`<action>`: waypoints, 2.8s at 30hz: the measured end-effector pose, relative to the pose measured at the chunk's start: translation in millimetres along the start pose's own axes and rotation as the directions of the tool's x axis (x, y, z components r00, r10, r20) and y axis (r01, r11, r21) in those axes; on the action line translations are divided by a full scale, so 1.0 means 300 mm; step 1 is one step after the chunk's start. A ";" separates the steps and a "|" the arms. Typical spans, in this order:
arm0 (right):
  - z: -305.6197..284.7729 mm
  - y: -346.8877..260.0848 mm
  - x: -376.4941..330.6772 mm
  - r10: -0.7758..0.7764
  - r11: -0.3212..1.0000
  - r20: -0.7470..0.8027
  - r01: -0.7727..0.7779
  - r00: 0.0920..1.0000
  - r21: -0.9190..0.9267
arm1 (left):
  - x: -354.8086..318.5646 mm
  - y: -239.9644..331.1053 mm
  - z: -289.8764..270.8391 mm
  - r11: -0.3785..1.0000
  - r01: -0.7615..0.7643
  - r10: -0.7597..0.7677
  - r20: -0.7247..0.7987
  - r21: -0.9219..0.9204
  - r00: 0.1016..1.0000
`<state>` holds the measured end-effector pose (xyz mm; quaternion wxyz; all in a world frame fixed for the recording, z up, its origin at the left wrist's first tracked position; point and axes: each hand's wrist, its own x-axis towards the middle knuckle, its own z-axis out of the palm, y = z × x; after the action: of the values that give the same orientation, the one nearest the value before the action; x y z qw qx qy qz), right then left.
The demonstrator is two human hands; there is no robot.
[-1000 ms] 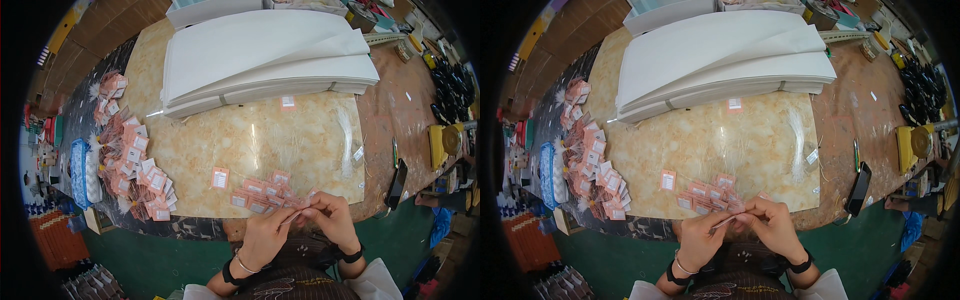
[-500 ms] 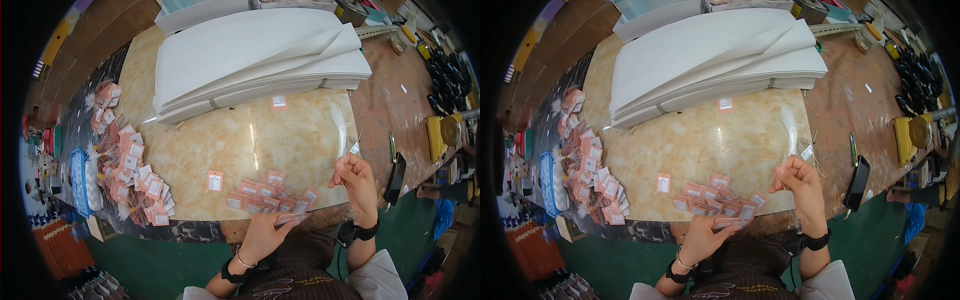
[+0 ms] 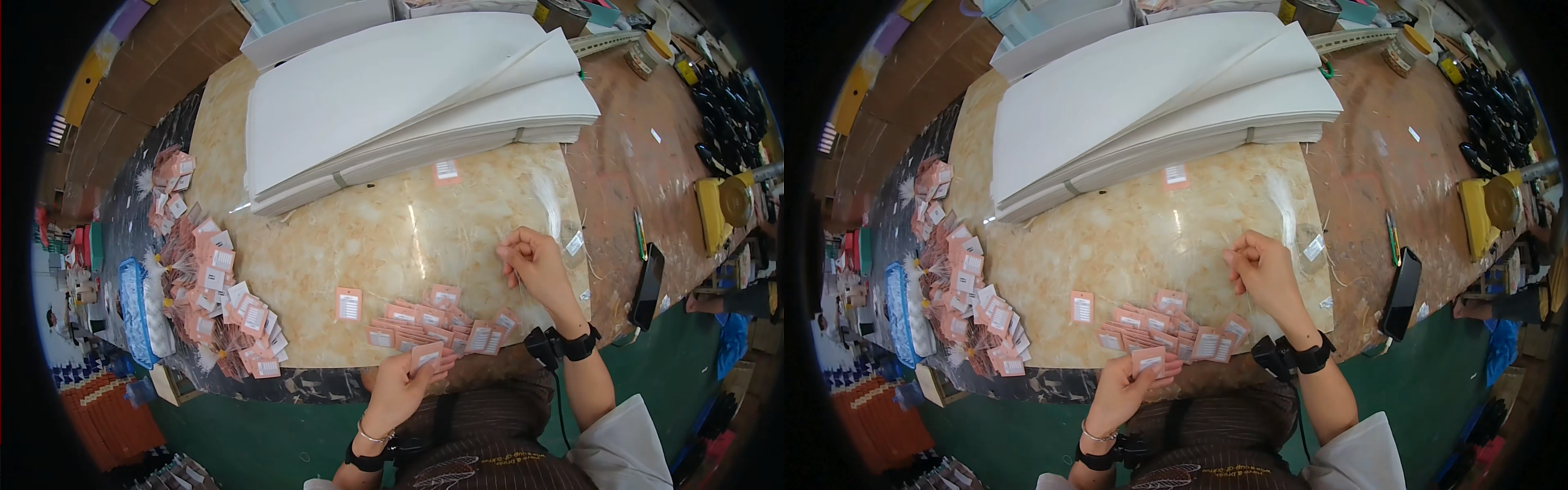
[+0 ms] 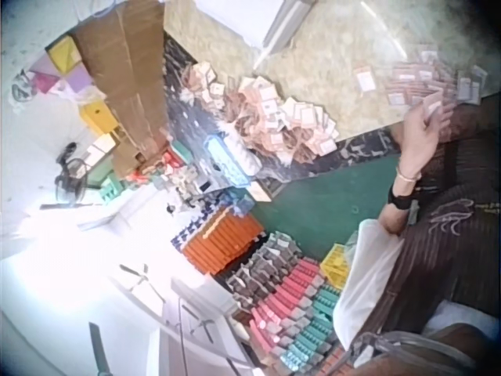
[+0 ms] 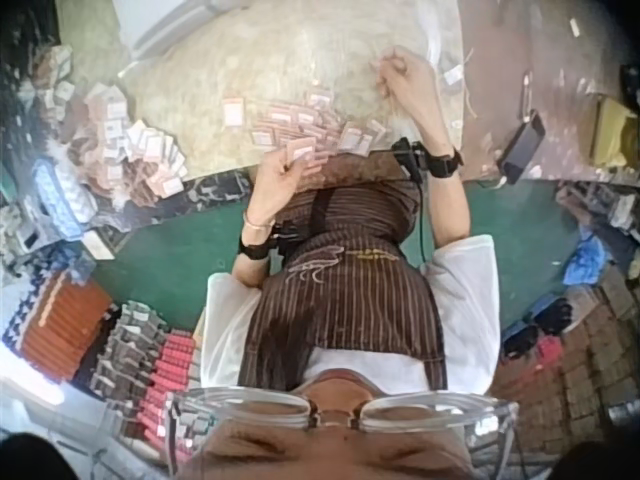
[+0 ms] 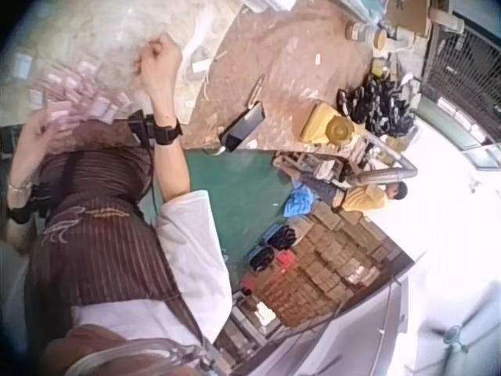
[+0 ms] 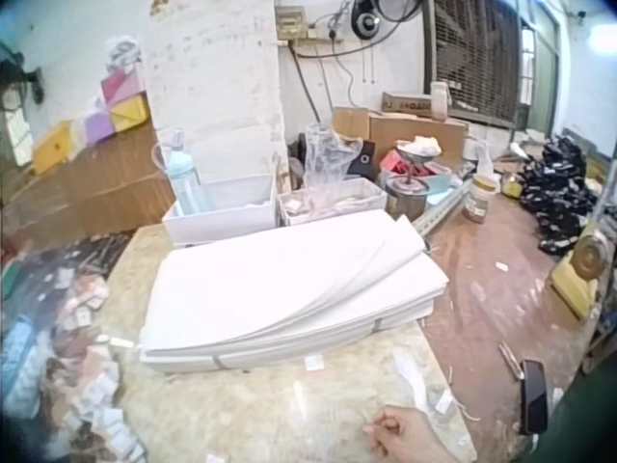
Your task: The person bundles small pink packets together using white twist ties. They gather a stack of packets, wrap a tie around the center, and twist it to secure the bundle. The person then places the finished bundle on the table and repeats the process with a new stack of packets.
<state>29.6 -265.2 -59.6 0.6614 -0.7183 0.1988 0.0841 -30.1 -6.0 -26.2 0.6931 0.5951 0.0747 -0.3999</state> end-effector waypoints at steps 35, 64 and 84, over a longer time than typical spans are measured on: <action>0.177 -0.132 -0.393 0.000 0.916 0.122 -0.048 0.993 0.398 | -0.030 0.123 0.137 0.873 -0.327 0.426 -0.239 0.361 0.873; 0.049 -0.131 -0.275 -0.003 0.944 0.110 -0.034 0.994 0.329 | -0.013 0.137 0.134 0.693 -0.335 0.541 -0.154 0.638 0.826; 0.028 -0.028 -0.010 -0.075 0.995 -0.163 0.084 0.984 0.051 | -0.020 0.040 -0.060 0.996 -0.064 0.075 -0.199 0.064 0.977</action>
<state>31.3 -256.0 -51.5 0.6664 -0.7108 0.2249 -0.0064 -19.7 12.4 -18.5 0.6782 0.6543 0.1121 -0.3152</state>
